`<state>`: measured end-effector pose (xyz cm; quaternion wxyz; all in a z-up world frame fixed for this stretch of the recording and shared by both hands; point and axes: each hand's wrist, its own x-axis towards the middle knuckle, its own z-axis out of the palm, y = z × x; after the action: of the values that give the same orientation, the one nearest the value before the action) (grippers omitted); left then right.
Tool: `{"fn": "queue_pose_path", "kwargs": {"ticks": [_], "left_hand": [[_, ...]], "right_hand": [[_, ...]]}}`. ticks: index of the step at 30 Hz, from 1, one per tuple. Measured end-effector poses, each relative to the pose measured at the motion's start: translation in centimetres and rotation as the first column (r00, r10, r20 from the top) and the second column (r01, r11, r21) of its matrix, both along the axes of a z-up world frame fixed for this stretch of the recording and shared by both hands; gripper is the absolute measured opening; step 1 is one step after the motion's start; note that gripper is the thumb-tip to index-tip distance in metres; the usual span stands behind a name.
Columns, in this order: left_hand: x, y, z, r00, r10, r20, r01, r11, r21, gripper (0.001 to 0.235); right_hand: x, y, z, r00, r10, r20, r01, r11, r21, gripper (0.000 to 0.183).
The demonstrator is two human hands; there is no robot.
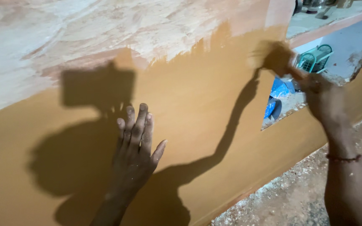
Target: The person paints a wall with a brush, applying a light brown coat over a white surface. The person holds the wall with the left hand while brushing with the right hand, working around an electrical outlet and a rectangular opening.
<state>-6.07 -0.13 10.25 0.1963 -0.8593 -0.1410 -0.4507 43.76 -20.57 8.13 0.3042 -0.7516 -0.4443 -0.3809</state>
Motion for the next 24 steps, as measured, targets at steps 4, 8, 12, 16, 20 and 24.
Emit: {"fn": "queue_pose_path", "kwargs": {"ticks": [4,8,12,16,20,24], "left_hand": [[-0.9,0.6,0.3,0.999,0.035,-0.015,-0.035,0.999,-0.011,0.086],[-1.3,0.9,0.5,0.998,0.049,-0.048,-0.051,0.998,-0.029,0.087],[-1.8,1.1,0.4,0.998,0.036,-0.043,-0.037,0.999,-0.02,0.083],[-2.6,-0.8,0.5,0.998,0.058,0.001,-0.058,0.998,0.008,0.07],[-3.3,-2.2,1.2,0.997,0.078,0.02,-0.078,0.997,0.022,0.067],[-4.1,-3.8,2.6,0.993,0.114,0.015,-0.114,0.993,0.018,0.068]], "right_hand": [[5.2,-1.6,-0.5,0.949,-0.31,-0.058,0.313,0.949,0.037,0.021],[3.4,0.5,0.6,0.92,-0.302,0.25,0.316,0.949,-0.017,0.013],[-5.8,2.9,1.7,0.923,-0.085,0.376,0.157,0.974,-0.165,0.043],[-17.7,2.3,1.8,0.987,0.163,0.009,-0.159,0.97,-0.182,0.03],[-24.4,-0.1,2.8,0.778,0.436,-0.452,-0.525,0.847,-0.086,0.036],[-23.2,-0.1,3.6,0.822,0.28,-0.496,-0.441,0.864,-0.243,0.039]]}}
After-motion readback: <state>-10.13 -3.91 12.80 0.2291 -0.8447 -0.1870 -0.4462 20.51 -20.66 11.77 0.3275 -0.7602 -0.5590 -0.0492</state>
